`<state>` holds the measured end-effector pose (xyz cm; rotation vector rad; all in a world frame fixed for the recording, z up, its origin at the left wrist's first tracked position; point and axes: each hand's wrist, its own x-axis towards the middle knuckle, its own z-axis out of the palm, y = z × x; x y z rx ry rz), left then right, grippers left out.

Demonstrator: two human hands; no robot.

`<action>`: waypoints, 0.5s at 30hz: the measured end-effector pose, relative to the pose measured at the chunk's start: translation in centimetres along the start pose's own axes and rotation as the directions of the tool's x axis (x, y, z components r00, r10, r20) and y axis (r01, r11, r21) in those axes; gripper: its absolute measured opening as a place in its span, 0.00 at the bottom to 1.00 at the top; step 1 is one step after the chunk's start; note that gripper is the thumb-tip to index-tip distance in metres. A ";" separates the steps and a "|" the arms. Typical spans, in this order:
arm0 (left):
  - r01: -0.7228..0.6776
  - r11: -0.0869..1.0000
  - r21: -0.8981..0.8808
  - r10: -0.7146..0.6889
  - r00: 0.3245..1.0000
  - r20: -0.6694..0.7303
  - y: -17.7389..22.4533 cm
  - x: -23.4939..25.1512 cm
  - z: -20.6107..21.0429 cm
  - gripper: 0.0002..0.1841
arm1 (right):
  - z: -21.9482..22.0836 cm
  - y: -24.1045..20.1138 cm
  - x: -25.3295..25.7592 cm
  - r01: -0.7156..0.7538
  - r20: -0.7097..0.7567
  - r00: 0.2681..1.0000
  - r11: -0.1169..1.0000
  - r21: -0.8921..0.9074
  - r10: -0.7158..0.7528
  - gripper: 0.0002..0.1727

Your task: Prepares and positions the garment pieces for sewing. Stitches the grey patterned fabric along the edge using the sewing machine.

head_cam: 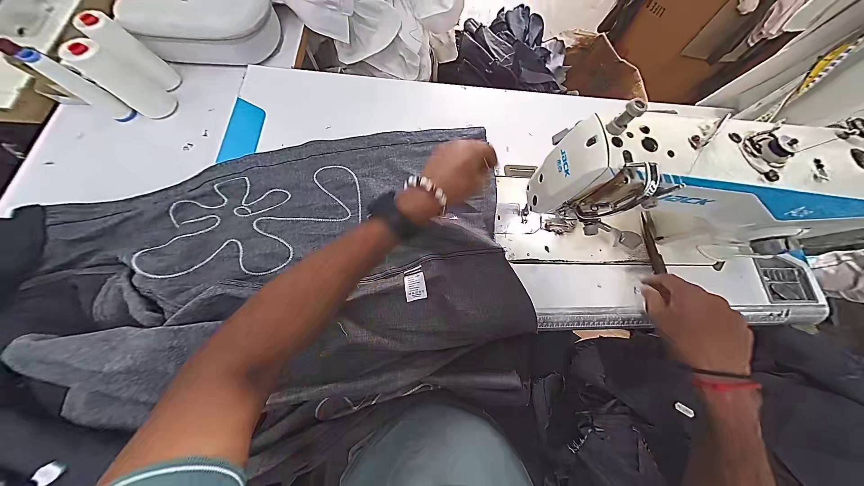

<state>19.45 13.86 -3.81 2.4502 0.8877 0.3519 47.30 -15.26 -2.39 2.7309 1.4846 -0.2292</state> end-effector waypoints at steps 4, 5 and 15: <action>0.280 0.925 0.257 -0.239 0.954 -0.180 -9.5 7.0 -0.2 0.33 | 5.9 -10.7 -3.8 0.663 -0.197 0.748 0.725 0.186 -0.634 0.37; 0.292 0.919 0.264 -0.244 0.949 -0.199 -10.9 7.1 0.4 0.36 | 8.8 -12.3 -4.7 0.766 -0.231 0.642 0.625 0.149 -0.731 0.38; 0.143 0.990 0.009 -0.136 0.960 -0.245 0.7 -13.0 10.1 0.21 | 16.7 -8.2 -12.0 0.795 -0.501 0.604 0.510 0.329 -0.620 0.18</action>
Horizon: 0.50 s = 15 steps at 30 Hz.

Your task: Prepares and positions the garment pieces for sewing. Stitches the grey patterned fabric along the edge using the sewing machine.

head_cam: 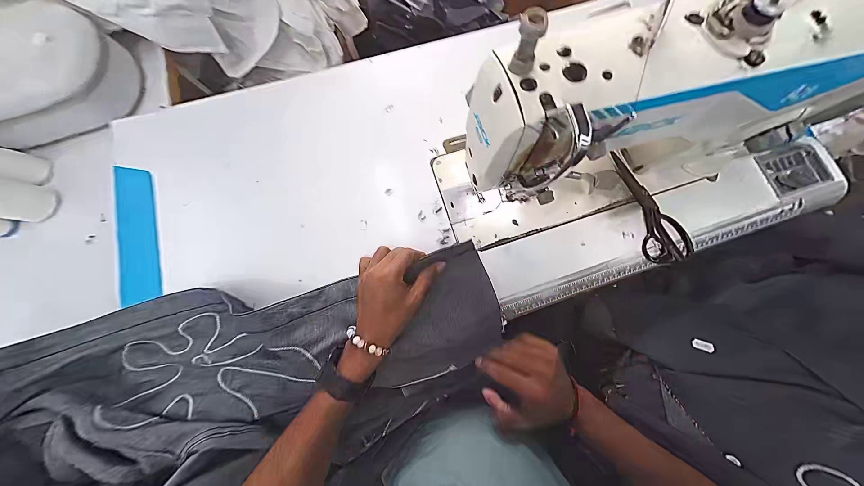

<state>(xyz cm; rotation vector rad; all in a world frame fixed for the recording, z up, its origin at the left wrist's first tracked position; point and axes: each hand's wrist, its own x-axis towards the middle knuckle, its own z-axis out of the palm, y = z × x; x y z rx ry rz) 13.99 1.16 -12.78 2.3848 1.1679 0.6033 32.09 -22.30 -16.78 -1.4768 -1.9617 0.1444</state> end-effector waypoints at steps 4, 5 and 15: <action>-0.060 0.996 -0.071 0.063 0.997 0.040 0.9 -0.9 0.3 0.19 | -1.8 1.5 9.3 -0.497 -0.207 0.837 0.862 0.099 0.506 0.23; -0.071 0.995 -0.077 0.075 0.996 0.057 0.9 -0.7 0.2 0.19 | -1.8 2.4 10.6 -0.564 -0.189 0.787 0.809 0.167 0.588 0.25; -0.127 0.973 -0.191 0.162 0.971 0.177 5.0 2.5 0.7 0.14 | -1.9 3.5 11.9 -0.621 -0.182 0.673 0.681 0.389 0.717 0.08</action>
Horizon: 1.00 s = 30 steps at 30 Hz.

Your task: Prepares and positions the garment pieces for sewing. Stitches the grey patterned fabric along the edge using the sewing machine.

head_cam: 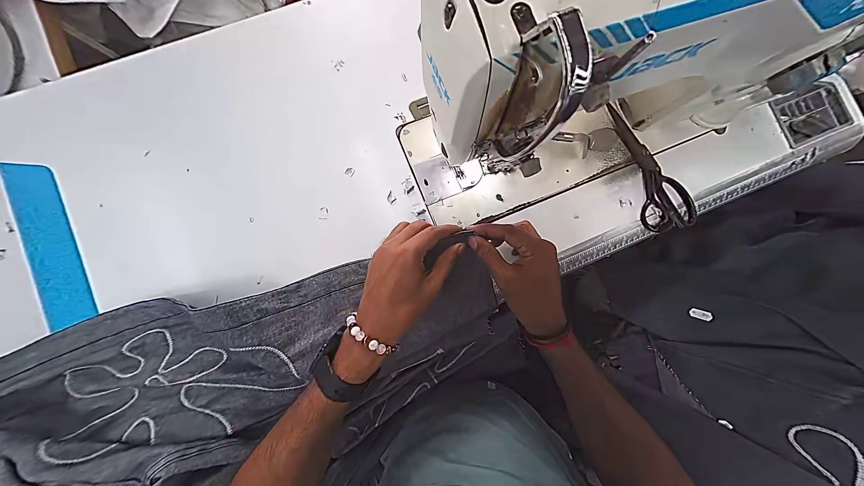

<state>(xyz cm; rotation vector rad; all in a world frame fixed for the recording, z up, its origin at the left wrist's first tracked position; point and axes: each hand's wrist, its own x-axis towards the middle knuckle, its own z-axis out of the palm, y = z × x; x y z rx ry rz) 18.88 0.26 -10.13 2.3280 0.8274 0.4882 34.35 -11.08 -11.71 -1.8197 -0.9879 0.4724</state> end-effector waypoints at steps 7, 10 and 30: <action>-0.027 1.000 -0.015 0.025 0.991 -0.128 0.8 0.4 1.0 0.10 | 1.0 -0.2 0.1 0.105 -0.167 0.977 0.983 -0.149 -0.130 0.05; -0.074 0.990 0.122 0.096 0.978 -0.184 1.0 0.1 1.6 0.11 | 1.6 -0.5 -0.2 0.171 -0.217 0.943 0.926 -0.337 -0.253 0.05; -0.009 0.996 -0.093 -0.009 0.981 -0.191 0.9 0.9 1.3 0.09 | -1.5 -1.1 2.1 -0.121 0.154 0.982 0.991 0.051 0.112 0.08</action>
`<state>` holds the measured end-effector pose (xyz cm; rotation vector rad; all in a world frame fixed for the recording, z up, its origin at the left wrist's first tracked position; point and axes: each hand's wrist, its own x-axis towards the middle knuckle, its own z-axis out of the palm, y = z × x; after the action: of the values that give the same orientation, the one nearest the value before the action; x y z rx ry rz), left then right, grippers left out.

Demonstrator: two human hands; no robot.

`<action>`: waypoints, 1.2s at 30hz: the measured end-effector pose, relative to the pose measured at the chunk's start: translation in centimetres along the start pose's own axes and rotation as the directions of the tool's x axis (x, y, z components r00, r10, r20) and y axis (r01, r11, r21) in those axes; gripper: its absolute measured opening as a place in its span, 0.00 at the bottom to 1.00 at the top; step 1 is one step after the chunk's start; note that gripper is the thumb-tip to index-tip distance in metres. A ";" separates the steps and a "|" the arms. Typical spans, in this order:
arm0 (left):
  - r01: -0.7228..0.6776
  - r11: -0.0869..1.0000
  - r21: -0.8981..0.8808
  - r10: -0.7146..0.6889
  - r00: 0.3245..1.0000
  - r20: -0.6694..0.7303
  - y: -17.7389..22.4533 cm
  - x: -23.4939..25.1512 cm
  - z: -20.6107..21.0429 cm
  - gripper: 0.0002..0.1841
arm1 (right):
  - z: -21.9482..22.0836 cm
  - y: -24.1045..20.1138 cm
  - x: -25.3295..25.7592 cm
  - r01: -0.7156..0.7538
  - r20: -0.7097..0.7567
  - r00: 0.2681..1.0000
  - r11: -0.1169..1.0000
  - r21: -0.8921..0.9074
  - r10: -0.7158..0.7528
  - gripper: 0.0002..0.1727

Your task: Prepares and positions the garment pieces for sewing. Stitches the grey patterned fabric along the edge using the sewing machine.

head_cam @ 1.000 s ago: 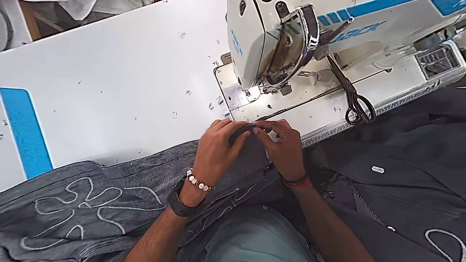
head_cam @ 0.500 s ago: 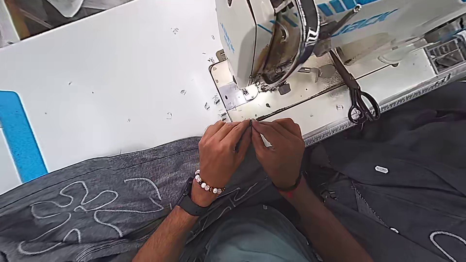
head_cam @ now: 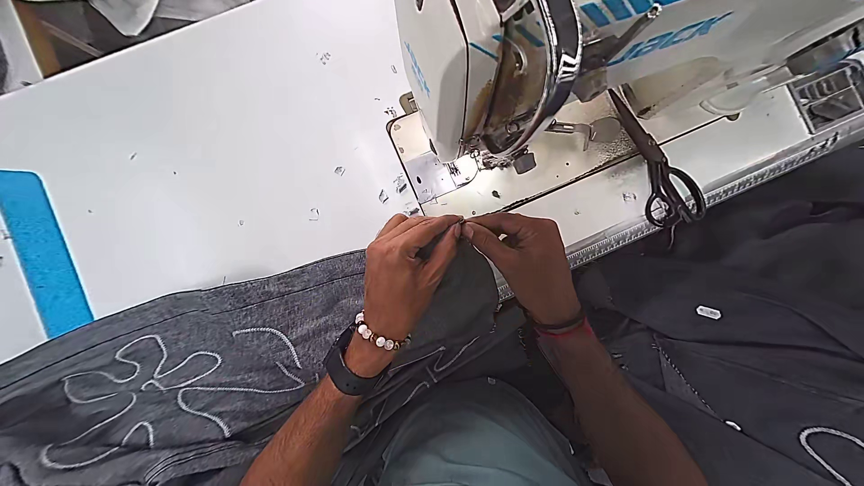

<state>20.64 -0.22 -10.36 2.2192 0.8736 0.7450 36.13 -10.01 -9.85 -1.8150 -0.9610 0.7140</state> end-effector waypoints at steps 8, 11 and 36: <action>0.127 0.982 0.143 -0.144 0.983 0.117 1.3 0.1 -1.2 0.11 | 2.9 0.5 -0.6 0.145 -0.309 0.922 0.949 -0.281 -0.232 0.03; 0.046 0.986 0.163 -0.061 0.994 0.087 1.0 0.1 -0.9 0.11 | 3.5 0.7 -0.7 0.264 -0.327 0.823 0.823 -0.503 -0.464 0.04; -0.088 0.967 0.238 0.059 0.990 0.124 -1.8 3.7 -0.3 0.08 | 4.8 1.7 1.0 0.230 -0.133 0.883 0.662 -0.713 -0.450 0.11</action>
<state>22.07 3.67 -10.50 2.4961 0.8674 0.5599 33.35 -7.44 -13.37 -2.1748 -1.4276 -0.2176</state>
